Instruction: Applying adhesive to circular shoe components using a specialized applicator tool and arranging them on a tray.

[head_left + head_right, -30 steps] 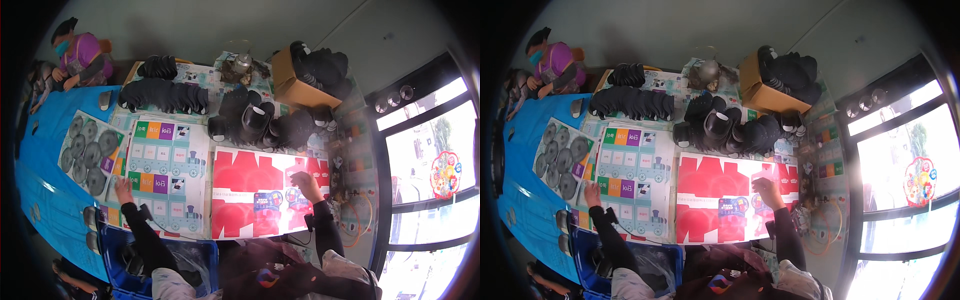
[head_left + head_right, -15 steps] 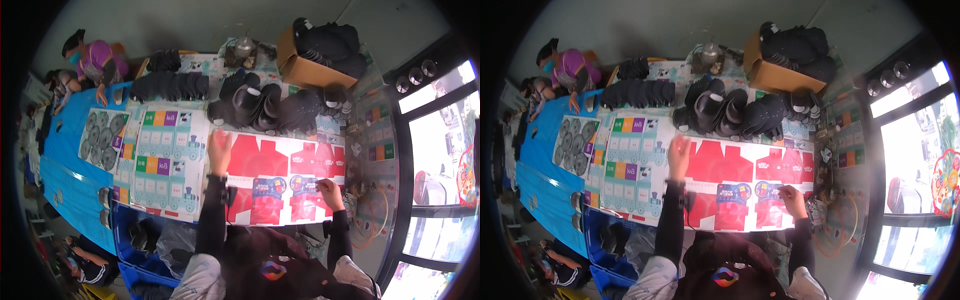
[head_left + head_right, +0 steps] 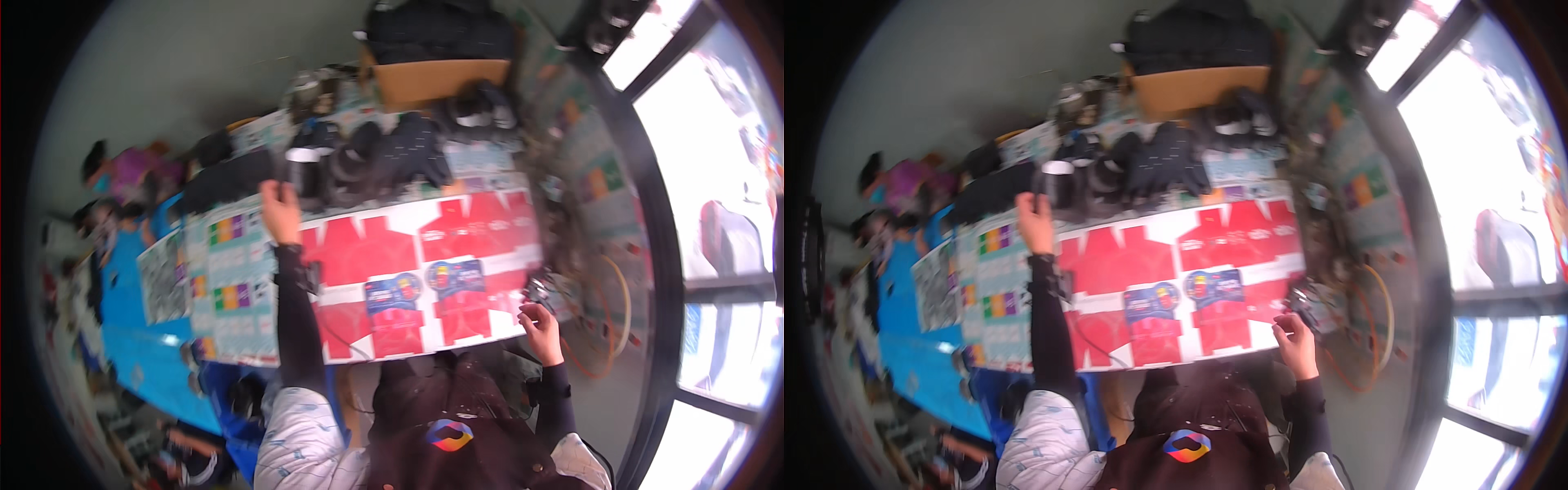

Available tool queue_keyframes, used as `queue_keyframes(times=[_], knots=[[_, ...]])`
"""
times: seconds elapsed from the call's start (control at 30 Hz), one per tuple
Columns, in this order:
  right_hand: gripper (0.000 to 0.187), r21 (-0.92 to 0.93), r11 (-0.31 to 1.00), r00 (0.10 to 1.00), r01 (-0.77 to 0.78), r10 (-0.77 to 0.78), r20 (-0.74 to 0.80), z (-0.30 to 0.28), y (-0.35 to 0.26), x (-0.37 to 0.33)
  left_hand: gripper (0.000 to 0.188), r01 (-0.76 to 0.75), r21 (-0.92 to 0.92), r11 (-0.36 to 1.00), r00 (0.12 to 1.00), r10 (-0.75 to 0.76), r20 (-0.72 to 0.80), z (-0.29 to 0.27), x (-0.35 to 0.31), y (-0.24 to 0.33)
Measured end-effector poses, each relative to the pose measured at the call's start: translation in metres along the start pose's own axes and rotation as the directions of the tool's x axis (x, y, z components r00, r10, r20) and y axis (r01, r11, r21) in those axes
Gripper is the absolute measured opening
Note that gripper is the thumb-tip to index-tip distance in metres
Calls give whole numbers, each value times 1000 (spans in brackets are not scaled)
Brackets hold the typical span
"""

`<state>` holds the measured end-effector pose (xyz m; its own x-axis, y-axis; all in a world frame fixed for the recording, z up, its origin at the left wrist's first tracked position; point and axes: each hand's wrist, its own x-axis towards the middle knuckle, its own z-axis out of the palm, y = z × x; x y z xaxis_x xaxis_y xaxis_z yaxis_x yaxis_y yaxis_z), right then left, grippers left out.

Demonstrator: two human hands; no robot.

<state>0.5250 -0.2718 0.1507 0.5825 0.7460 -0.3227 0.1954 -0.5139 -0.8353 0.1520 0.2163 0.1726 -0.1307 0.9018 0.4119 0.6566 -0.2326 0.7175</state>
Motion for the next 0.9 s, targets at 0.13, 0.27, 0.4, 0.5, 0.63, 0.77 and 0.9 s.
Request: queue_keyframes(times=[0.13,0.27,0.4,0.5,0.63,0.77,0.9], knots=[[52,541,841,890,-26,-227,396,65,-109,17,24,194,-389,901,959,-91,267,-50,-145,84],[43,639,741,792,-207,-257,554,129,-178,22,26,256,-249,934,945,-188,268,-93,-242,171],[26,646,760,882,-73,-253,398,163,-176,0,32,107,-306,946,975,-39,220,-105,-263,165],[25,621,781,878,70,-344,334,171,-171,-12,39,255,-217,942,873,-127,472,-130,-270,161],[25,364,809,834,462,-536,132,199,-129,-11,31,173,-108,979,944,-134,302,-137,-288,174],[31,87,812,817,577,-575,-46,210,-127,-40,26,89,-38,995,990,-84,109,-143,-314,161],[28,-27,878,877,478,-479,-48,209,-117,-61,27,65,-39,997,957,-52,284,-157,-331,136]])
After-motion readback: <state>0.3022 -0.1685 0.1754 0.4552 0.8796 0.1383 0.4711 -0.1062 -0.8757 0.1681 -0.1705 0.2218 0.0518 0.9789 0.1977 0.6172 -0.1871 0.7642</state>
